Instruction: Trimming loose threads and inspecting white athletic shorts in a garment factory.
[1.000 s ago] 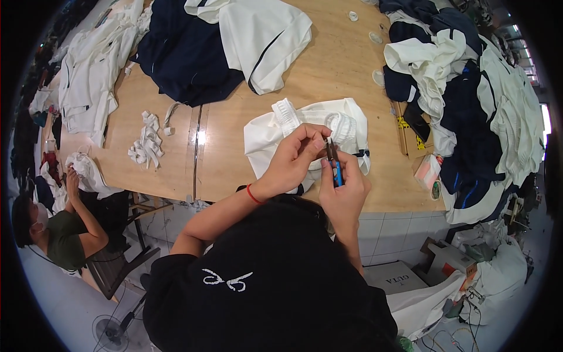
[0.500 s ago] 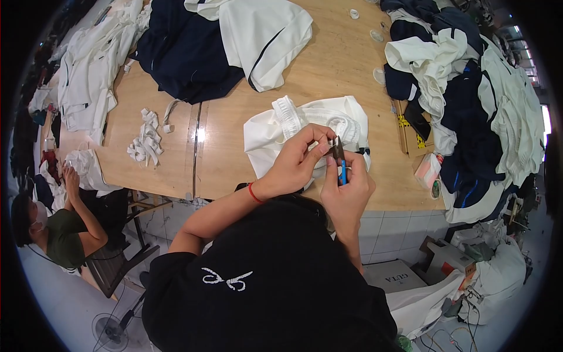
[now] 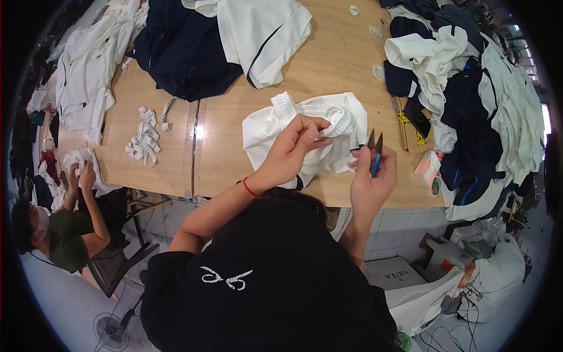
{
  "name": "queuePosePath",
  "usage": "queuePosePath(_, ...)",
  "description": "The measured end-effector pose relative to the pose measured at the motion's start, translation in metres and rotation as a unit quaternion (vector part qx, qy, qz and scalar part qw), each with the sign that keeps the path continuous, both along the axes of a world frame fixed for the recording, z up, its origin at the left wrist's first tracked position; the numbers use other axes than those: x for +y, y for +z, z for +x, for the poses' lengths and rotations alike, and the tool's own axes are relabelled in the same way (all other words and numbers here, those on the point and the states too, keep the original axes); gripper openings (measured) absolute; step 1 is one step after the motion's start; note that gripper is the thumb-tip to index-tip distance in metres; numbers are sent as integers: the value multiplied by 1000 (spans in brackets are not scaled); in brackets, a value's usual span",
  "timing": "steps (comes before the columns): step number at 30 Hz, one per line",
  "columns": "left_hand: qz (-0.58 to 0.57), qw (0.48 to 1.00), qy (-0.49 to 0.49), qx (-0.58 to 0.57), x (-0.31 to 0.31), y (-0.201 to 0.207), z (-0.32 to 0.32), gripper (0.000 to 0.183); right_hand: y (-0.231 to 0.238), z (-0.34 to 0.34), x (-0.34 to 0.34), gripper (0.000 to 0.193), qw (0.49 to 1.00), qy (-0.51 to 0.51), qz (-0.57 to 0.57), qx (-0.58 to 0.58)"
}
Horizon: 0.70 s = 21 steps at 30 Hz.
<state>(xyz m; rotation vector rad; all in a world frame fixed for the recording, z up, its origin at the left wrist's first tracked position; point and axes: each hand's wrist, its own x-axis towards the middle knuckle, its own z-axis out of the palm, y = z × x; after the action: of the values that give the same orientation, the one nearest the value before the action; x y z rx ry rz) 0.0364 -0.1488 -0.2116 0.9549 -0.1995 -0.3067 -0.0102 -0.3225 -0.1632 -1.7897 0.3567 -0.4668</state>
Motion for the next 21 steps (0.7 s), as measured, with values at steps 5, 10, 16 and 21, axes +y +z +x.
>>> queuePosePath(5,-41,998,-45,22,9,-4,-1,21,-31,21,-4,40,996,70,47,-6)
queuePosePath(10,85,996,20,27,44,1,1,32,-29,26,2,39,990,25,137,5)
queuePosePath(16,493,780,384,-19,129,-69,-15,29,-32,22,-12,23,984,-52,170,-18)
queuePosePath(21,334,928,85,141,109,-41,-16,34,-33,20,-12,19,982,-48,183,-29)
